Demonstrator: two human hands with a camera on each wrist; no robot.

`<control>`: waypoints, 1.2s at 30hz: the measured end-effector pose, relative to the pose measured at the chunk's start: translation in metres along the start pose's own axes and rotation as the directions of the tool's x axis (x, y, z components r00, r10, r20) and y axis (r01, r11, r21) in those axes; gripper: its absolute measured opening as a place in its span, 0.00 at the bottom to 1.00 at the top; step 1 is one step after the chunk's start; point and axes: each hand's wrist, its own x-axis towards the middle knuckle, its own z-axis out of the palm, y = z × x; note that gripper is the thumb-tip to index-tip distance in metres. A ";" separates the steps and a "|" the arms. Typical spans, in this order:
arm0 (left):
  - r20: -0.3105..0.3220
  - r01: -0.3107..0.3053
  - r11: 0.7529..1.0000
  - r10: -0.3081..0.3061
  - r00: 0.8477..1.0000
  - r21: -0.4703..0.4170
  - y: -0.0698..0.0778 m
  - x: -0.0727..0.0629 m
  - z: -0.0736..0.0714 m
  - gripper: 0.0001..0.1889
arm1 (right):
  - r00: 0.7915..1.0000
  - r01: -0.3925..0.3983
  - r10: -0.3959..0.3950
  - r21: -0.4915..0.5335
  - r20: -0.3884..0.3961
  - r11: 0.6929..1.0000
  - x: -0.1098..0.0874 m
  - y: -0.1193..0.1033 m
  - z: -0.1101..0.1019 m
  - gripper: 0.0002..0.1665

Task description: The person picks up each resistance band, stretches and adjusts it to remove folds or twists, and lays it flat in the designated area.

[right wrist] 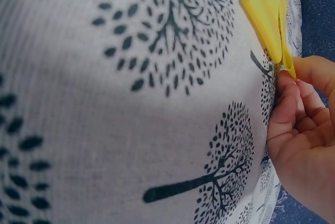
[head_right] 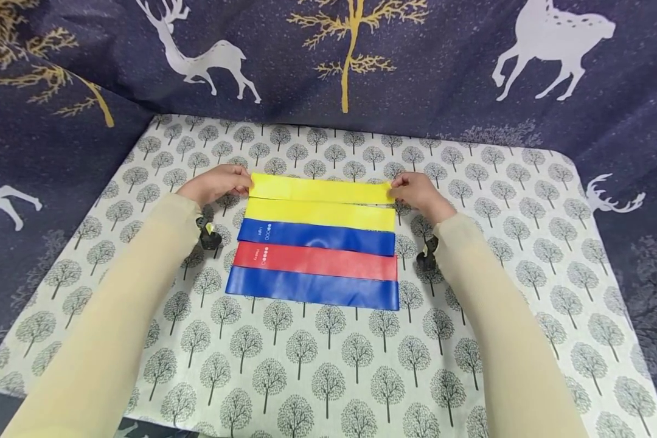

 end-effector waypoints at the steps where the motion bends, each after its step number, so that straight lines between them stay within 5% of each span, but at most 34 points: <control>1: -0.001 0.001 1.000 -0.001 1.000 0.003 0.000 0.000 0.000 0.10 | 1.000 0.007 -0.007 -0.016 0.000 1.000 0.000 0.000 0.000 0.08; 12: -0.031 0.046 0.998 -0.045 0.999 0.032 0.005 0.001 0.005 0.17 | 0.998 0.061 -0.059 -0.148 0.015 0.987 -0.002 -0.003 -0.001 0.13; 23: -0.055 0.056 0.997 -0.053 0.997 0.056 0.005 -0.002 0.006 0.20 | 0.999 0.034 -0.034 -0.064 0.006 0.997 -0.004 -0.002 0.002 0.14; 36: -0.071 0.076 0.995 -0.072 0.995 0.065 0.008 -0.002 0.010 0.22 | 0.999 0.044 -0.043 -0.082 0.009 0.996 -0.004 0.000 0.005 0.19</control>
